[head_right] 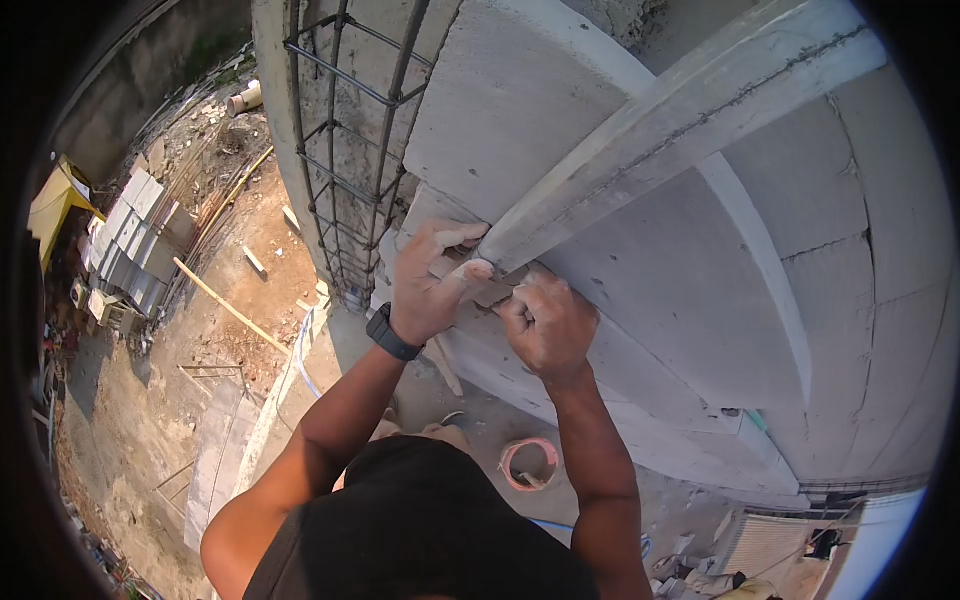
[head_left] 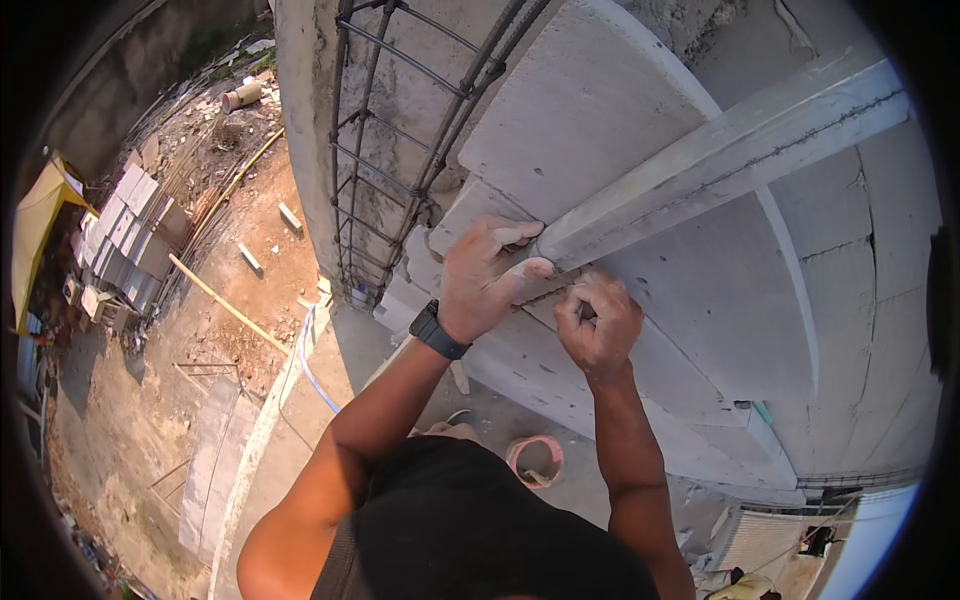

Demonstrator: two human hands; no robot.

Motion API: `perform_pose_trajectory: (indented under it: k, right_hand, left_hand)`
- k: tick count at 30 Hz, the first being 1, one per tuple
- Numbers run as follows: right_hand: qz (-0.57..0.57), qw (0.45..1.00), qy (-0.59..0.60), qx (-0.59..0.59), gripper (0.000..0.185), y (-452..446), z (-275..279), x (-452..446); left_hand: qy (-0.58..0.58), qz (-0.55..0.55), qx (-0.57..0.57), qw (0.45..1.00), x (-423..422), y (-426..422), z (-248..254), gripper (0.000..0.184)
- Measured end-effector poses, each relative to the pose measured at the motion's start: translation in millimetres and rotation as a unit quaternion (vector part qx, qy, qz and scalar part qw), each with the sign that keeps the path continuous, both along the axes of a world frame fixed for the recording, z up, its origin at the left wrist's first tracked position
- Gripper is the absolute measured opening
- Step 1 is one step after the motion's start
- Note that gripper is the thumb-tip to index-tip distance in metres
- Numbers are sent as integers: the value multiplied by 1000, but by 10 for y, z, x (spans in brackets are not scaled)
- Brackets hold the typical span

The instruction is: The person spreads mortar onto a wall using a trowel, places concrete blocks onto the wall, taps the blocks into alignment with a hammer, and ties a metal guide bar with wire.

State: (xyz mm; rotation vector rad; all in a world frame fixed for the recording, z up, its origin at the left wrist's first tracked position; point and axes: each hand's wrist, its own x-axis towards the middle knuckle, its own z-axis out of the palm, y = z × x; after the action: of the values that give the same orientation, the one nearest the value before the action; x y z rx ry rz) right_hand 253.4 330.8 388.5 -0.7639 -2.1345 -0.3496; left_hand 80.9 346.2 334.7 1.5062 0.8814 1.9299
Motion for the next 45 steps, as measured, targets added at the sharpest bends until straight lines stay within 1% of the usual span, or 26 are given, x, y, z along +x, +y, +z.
perform_pose_trajectory:
  k: [3, 5, 9, 11, 12, 14, 15, 17, 21, 24, 26, 28, 30, 32, 33, 35, 37, 39, 41, 42, 43, 44, 45]
  right_hand:
    - [-18, 1000, -6, -20, 26, -89, 141, -78]
    - [-17, 1000, -4, -23, 28, -124, 199, -122]
    - [-10, 999, -16, -32, 34, -114, 267, -179]
    - [6, 996, -34, -79, 30, -127, 317, -196]
    - [5, 997, -29, -78, 30, -124, 316, -184]
    - [6, 997, -39, -70, 32, -103, 317, -148]
    - [5, 997, -35, -69, 32, -84, 293, -141]
    - [-10, 1000, -9, -18, 34, -42, 203, -111]
    - [-5, 1000, 22, -2, 36, -11, 107, -53]
    - [-39, 999, 18, 5, 34, -50, 134, 23]
    - [-5, 999, 37, 14, 31, -112, 270, 8]
    - [-4, 999, 44, 23, 30, -225, 408, -74]
    - [-2, 998, 48, 34, 30, -298, 395, -184]
    - [40, 995, 91, 10, 31, -353, 304, -325]
    - [38, 995, 94, 13, 31, -405, 265, -378]
    - [66, 987, 115, -95, 33, -507, 201, -499]
    - [74, 987, 115, -88, 35, -555, 228, -644]
    - [81, 986, 117, -83, 38, -554, 237, -785]
    - [70, 989, 60, -118, 45, -549, 256, -890]
    - [66, 988, 35, -134, 50, -550, 281, -931]
    - [66, 988, 38, -133, 50, -565, 333, -939]
    - [71, 988, 52, -125, 50, -577, 388, -949]
    - [76, 988, 66, -116, 51, -577, 422, -964]
  left_hand:
    - [1, -1, 3, 1000, -6, 16, -14, 41]
    - [29, 15, 18, 999, -16, 33, -53, 41]
    - [49, 29, 42, 997, -62, -16, 60, 40]
    - [71, 82, 69, 992, -55, -15, 69, 39]
    - [75, 80, 71, 991, -56, -25, 74, 39]
    - [108, 120, 90, 983, -61, -35, 87, 37]
    - [113, 119, 92, 982, -68, -22, 70, 37]
    - [123, 132, 122, 976, -79, 5, 16, 36]
    - [142, 136, 123, 973, -69, -31, 60, 32]
    - [139, 136, 98, 976, -57, -54, 71, 28]
    - [115, 139, 78, 980, -52, -39, 54, 30]
    - [109, 126, 67, 984, -45, -59, 73, 29]
    - [102, 113, 59, 987, -31, -80, 82, 27]
    - [44, 73, 41, 996, -22, -107, 74, 28]
    - [47, 71, 44, 995, -20, -108, 36, 28]
    - [-31, 20, 10, 999, -43, -102, -54, 30]
    - [-14, 37, 20, 999, -70, -145, 4, 29]
    - [73, 62, 34, 995, -165, -142, -12, 28]
    - [63, 68, 15, 996, -74, -282, 256, 32]
    - [19, 67, -53, 996, -64, -307, 344, 33]
    - [-25, 67, -121, 990, -53, -327, 442, 35]
    - [-79, 48, -140, 986, -31, -336, 574, 37]
    - [-77, 49, -137, 986, -67, -289, 586, 37]
